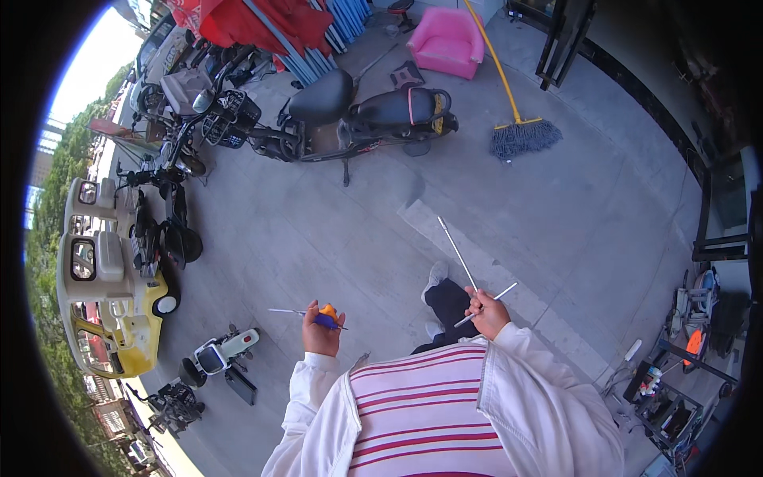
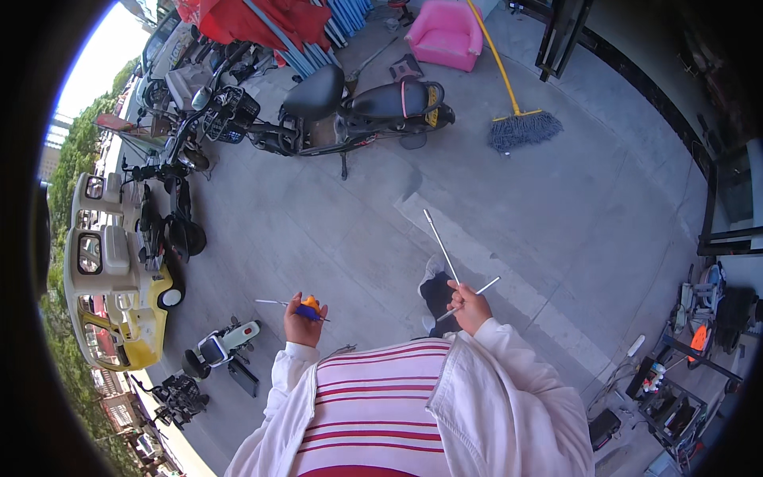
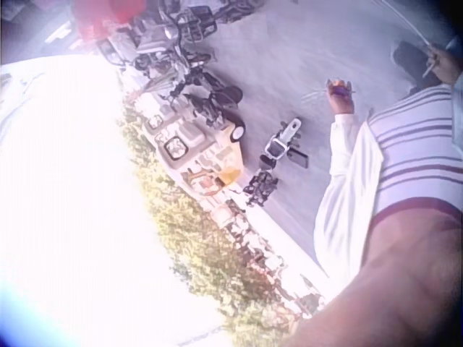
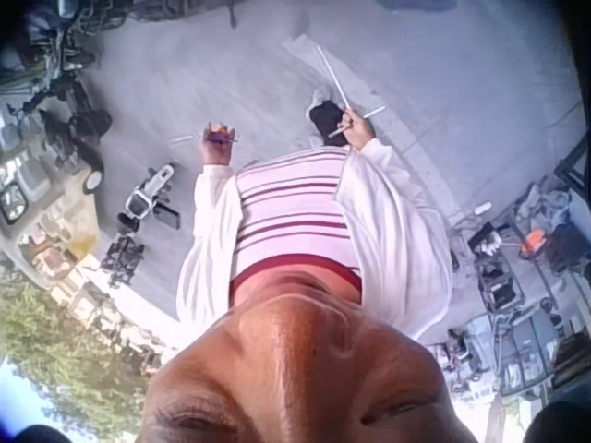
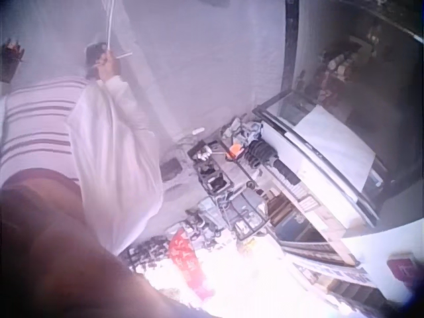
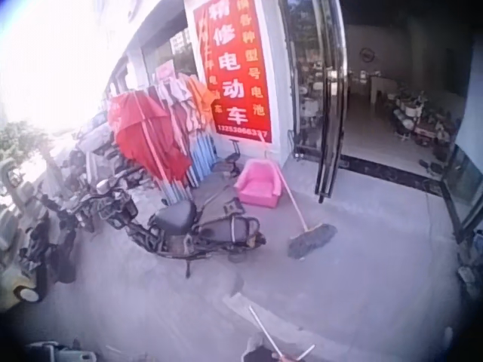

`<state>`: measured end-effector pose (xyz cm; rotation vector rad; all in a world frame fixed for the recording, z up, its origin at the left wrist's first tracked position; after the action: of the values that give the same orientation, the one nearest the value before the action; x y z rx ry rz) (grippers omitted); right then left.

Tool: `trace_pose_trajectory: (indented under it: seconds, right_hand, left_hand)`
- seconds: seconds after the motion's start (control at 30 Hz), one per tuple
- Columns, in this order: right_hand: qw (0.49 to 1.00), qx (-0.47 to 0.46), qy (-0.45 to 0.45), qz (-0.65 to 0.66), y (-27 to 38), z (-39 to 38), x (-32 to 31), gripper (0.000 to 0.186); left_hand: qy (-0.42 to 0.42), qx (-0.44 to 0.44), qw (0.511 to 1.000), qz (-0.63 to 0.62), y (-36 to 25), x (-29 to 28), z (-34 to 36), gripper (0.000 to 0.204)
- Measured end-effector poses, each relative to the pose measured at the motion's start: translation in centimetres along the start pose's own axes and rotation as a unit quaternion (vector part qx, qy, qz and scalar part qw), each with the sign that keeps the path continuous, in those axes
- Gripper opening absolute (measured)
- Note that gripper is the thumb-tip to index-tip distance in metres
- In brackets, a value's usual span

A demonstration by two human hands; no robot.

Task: The person uses pliers to cut a cable on the handlebar of a parked electric scooter, then retrieves a screwdriver and T-handle wrench from a nearby tool cart. They use the tools to adjust components on the scooter's rear wheel and handlebar area.

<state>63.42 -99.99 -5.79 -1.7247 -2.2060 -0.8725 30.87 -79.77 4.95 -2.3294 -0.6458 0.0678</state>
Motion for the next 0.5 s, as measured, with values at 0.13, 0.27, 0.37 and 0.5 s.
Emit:
trace_pose_trajectory:
  seconds: [0.13, 0.27, 0.37, 0.5]
  right_hand:
    - [0.993, -0.030, -0.060, 0.099, 0.6, 8.2, 1.7, 0.030]
    - [0.976, -0.035, -0.113, 0.183, 1.9, 18.4, 4.5, 0.027]
    - [0.952, -0.047, -0.193, 0.231, 2.2, 25.1, 6.8, 0.023]
    - [0.946, -0.049, -0.211, 0.241, 3.7, 34.2, 9.2, 0.022]
  left_hand:
    - [0.041, -0.046, 0.980, 0.192, -0.1, 11.2, 7.9, 0.030]
    - [0.186, 0.043, 0.883, 0.428, 1.1, 15.8, 19.7, 0.029]
    - [0.133, -0.064, 0.869, 0.472, 3.6, 26.8, 21.2, 0.027]
    - [0.143, -0.119, 0.803, 0.566, 6.9, 34.6, 28.7, 0.022]
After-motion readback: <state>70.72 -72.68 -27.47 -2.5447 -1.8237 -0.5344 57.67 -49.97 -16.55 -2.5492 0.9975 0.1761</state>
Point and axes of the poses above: each hand's wrist, its own z-axis towards the middle knuckle, its own x-axis out of the palm, y = z × x, the point moved 3 cm from there along z, towards the middle knuckle, and after that the axes turned 12 degrees about -y, right-handed, at the moved point
